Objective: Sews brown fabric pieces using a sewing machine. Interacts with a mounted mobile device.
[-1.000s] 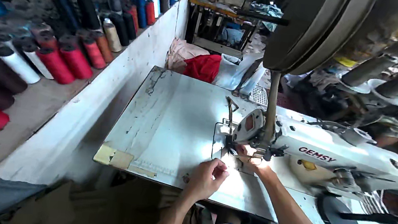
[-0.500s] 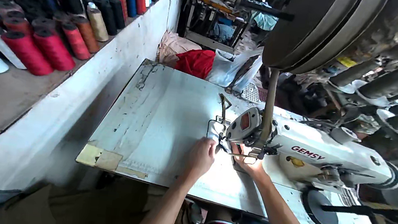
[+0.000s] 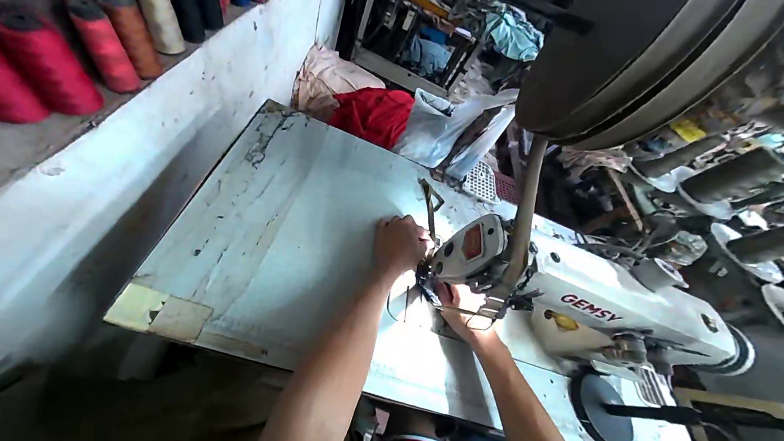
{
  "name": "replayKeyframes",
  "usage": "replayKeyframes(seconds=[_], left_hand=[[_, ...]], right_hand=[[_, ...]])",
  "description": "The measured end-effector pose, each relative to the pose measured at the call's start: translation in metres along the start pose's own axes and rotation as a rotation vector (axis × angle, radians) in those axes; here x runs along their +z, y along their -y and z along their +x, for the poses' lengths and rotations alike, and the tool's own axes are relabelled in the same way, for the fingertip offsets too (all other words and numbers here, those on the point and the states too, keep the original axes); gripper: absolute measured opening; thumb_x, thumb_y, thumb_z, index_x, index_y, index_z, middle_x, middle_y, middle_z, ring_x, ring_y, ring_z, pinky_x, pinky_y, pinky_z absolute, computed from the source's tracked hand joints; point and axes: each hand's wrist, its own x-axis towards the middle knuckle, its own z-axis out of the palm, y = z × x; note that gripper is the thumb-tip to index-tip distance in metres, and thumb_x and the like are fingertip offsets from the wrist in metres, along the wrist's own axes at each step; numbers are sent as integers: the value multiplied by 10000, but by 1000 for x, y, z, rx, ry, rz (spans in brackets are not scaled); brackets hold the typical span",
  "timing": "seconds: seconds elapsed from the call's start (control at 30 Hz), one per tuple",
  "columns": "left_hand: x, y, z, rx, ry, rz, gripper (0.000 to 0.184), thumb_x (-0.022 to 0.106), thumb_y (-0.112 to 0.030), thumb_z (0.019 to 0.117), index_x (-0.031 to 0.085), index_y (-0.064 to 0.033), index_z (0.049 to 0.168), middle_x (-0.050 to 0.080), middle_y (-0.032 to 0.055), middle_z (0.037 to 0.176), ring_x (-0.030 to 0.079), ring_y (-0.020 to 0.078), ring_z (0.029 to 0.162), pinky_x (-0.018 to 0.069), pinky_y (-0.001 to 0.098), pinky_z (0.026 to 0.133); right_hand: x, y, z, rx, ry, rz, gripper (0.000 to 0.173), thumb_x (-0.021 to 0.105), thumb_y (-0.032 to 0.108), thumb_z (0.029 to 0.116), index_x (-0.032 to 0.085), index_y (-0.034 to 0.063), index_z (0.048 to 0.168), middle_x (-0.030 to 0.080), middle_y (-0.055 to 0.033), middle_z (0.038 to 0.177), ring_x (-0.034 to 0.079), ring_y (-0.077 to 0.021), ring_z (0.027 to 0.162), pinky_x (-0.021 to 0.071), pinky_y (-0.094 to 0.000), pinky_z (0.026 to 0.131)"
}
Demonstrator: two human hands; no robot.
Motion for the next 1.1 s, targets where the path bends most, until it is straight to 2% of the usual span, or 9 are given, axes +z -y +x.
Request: replayKeyframes(seconds=[0.2, 0.37, 0.57, 0.7, 0.77, 0.83, 0.93, 1.03, 1.1], left_hand=[[1, 1, 2, -31, -30, 27, 512, 744, -442, 885, 666, -195, 1326, 626, 109, 1323, 587, 302, 1226, 444, 561, 1022], [3, -4, 13, -90, -144, 94, 647, 806, -446, 851, 632, -22, 1308, 578, 198, 1363, 605, 366, 1196, 504, 532, 986], [6, 3, 25, -60, -147, 86, 588, 811, -472, 833, 682, -128, 1292, 581, 173, 1358, 586, 360, 1208, 507, 538, 963], [6, 8, 22, 8, -142, 54, 286, 749, -447, 901, 778, -287, 1137, 616, 113, 1293, 578, 319, 1189, 484, 528, 960], [3, 14, 17, 47, -142, 11, 167, 699, -351, 955, 788, -254, 1059, 634, 113, 1249, 584, 319, 1175, 478, 530, 969], [-2, 19, 6, 70, -117, -56, 174, 656, -272, 983, 770, -154, 1041, 639, 142, 1208, 592, 334, 1158, 484, 533, 978], [-22, 24, -48, 58, 56, -175, 276, 651, -294, 991, 746, -58, 1101, 649, 175, 1199, 616, 328, 1157, 498, 508, 1026], [-41, 9, -151, 146, 316, -209, 280, 651, -298, 986, 764, -62, 1087, 721, 140, 1114, 679, 262, 1087, 520, 470, 1007], [-47, -11, -225, 261, 488, -331, 240, 670, -261, 982, 766, -52, 1050, 727, 122, 1041, 696, 228, 1006, 558, 434, 942]], right_hand=[[-7, 10, -9, 33, -129, -86, 428, 520, 369, 1055, 749, 22, 1158, 745, -209, 1124, 704, -353, 1112, 512, -566, 1009], [-15, 14, -2, 15, -41, -11, 392, 536, 304, 1060, 729, -11, 1192, 732, -235, 1159, 689, -361, 1150, 485, -569, 1049], [-19, 25, 6, -13, 51, -20, 369, 527, 207, 1063, 676, -65, 1263, 683, -289, 1248, 642, -400, 1230, 441, -543, 1100], [-9, 22, 0, -41, -117, -102, 347, 559, 245, 1043, 725, -19, 1196, 721, -260, 1175, 681, -410, 1162, 490, -589, 1035], [-7, 15, -14, 104, -113, -95, 412, 511, 350, 1057, 731, 36, 1209, 730, -205, 1182, 681, -353, 1167, 503, -565, 1030], [-18, 20, -47, 298, -81, -34, 407, 497, 346, 1050, 698, 21, 1189, 717, -222, 1123, 707, -385, 1050, 543, -621, 889], [-18, 29, -124, 251, -257, 182, 388, 524, 179, 1021, 583, -39, 1336, 650, -227, 1157, 683, -346, 961, 581, -534, 826], [10, 47, -188, 28, -327, 641, 669, 734, 345, 926, 497, 6, 1453, 701, -35, 963, 635, -84, 699, 569, -267, 588], [24, 61, -214, -123, -99, 992, 833, 838, 273, 864, 411, 71, 1550, 737, -21, 1128, 716, -96, 905, 633, -278, 770]])
